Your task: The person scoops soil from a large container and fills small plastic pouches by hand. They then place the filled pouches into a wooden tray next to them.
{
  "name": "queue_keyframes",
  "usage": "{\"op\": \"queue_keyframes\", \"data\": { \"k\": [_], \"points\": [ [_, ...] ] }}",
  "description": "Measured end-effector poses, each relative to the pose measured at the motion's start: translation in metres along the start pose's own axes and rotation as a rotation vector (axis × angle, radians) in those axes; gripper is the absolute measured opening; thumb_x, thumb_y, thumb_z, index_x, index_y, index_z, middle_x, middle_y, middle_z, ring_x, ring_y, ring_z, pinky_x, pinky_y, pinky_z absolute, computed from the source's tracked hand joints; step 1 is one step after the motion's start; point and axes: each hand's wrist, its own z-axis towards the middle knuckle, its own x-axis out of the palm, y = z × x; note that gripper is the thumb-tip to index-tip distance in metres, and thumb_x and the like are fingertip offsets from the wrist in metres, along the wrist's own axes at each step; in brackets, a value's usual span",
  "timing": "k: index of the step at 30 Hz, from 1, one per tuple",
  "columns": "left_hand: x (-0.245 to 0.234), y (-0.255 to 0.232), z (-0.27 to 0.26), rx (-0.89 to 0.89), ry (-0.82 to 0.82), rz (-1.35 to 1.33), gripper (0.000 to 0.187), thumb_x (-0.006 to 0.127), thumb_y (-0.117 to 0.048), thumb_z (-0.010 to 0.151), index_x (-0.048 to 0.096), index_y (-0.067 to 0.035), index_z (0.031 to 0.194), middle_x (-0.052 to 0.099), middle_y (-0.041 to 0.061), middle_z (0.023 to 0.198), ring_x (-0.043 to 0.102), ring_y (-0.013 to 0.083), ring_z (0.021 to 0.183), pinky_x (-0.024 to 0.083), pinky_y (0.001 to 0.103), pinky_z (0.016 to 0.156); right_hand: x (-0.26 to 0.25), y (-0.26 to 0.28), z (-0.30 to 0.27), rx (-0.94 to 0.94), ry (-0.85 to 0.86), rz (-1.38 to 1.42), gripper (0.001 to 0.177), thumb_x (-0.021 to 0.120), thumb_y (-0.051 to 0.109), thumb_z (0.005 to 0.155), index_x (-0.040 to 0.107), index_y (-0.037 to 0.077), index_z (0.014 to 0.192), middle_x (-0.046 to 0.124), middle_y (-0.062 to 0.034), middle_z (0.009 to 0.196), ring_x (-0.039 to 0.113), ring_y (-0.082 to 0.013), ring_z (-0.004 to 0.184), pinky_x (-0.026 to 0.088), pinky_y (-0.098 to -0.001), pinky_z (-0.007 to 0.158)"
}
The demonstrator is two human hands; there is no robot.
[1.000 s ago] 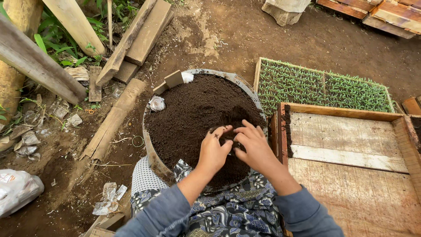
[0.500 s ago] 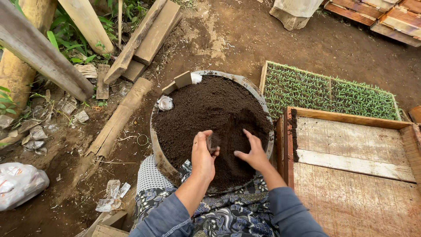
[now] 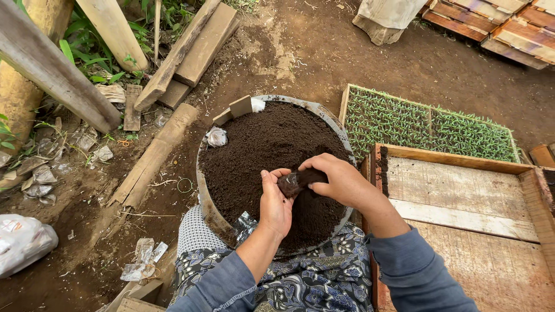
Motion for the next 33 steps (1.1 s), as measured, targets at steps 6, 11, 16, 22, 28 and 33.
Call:
{"op": "queue_keyframes", "data": {
  "k": [6, 11, 16, 22, 28, 33],
  "points": [
    [0.008, -0.003, -0.008, -0.029, 0.042, -0.049, 0.062, 0.016, -0.059, 0.089, 0.048, -0.009, 0.105, 0.058, 0.011, 0.097, 0.055, 0.0177, 0.090, 0.046, 0.029, 0.083, 0.013, -0.012, 0.001, -0.013, -0.123, -0.089, 0.017, 0.057, 0.012, 0.083, 0.059, 0.009, 0.099, 0.062, -0.0101, 0.098, 0.059, -0.0293, 0.098, 0.049, -0.0414, 0.083],
    [0.017, 0.000, -0.015, -0.065, 0.080, -0.109, 0.069, 0.015, -0.061, 0.088, 0.047, -0.005, 0.113, 0.057, 0.015, 0.104, 0.054, 0.0201, 0.095, 0.044, 0.032, 0.087, 0.021, -0.025, -0.005, -0.025, -0.270, -0.025, 0.015, 0.059, 0.014, 0.083, 0.058, 0.013, 0.098, 0.059, -0.0056, 0.100, 0.057, -0.0255, 0.101, 0.047, -0.0395, 0.084],
    [0.028, 0.011, -0.012, -0.054, 0.109, -0.112, 0.073, 0.018, -0.060, 0.087, 0.044, -0.003, 0.124, 0.051, 0.010, 0.107, 0.050, 0.0196, 0.100, 0.041, 0.030, 0.092, 0.020, -0.028, -0.018, 0.139, -0.118, 0.400, 0.048, 0.068, 0.018, 0.072, 0.051, 0.007, 0.116, 0.055, -0.0205, 0.115, 0.050, -0.0369, 0.112, 0.041, -0.0471, 0.093],
    [0.049, 0.021, -0.018, -0.118, 0.277, 0.130, 0.069, 0.017, -0.054, 0.089, 0.031, -0.006, 0.137, 0.030, 0.012, 0.131, 0.029, 0.0276, 0.126, 0.024, 0.037, 0.107, 0.023, -0.055, -0.049, 0.283, -0.350, 0.485, 0.044, 0.068, 0.027, 0.075, 0.055, 0.013, 0.115, 0.054, -0.0186, 0.117, 0.042, -0.0404, 0.117, 0.036, -0.0484, 0.097],
    [0.008, -0.004, -0.036, 0.055, 0.294, 0.822, 0.032, 0.045, -0.019, 0.087, 0.058, -0.010, 0.116, 0.044, 0.012, 0.114, 0.053, 0.0232, 0.095, 0.051, 0.031, 0.075, 0.043, -0.202, -0.119, 0.726, -0.581, 0.099, 0.047, 0.068, 0.041, 0.073, 0.057, 0.022, 0.115, 0.063, -0.0140, 0.100, 0.057, -0.0320, 0.099, 0.047, -0.0413, 0.086],
    [-0.047, -0.035, -0.045, 0.357, 0.056, 1.369, 0.022, 0.049, -0.021, 0.081, 0.065, -0.018, 0.095, 0.057, 0.001, 0.102, 0.054, 0.0124, 0.085, 0.046, 0.028, 0.067, 0.061, -0.236, -0.131, 0.974, -0.498, 0.053, 0.039, 0.057, 0.033, 0.081, 0.052, 0.014, 0.114, 0.063, -0.0124, 0.099, 0.059, -0.0289, 0.085, 0.049, -0.0364, 0.068]
  ]
}}
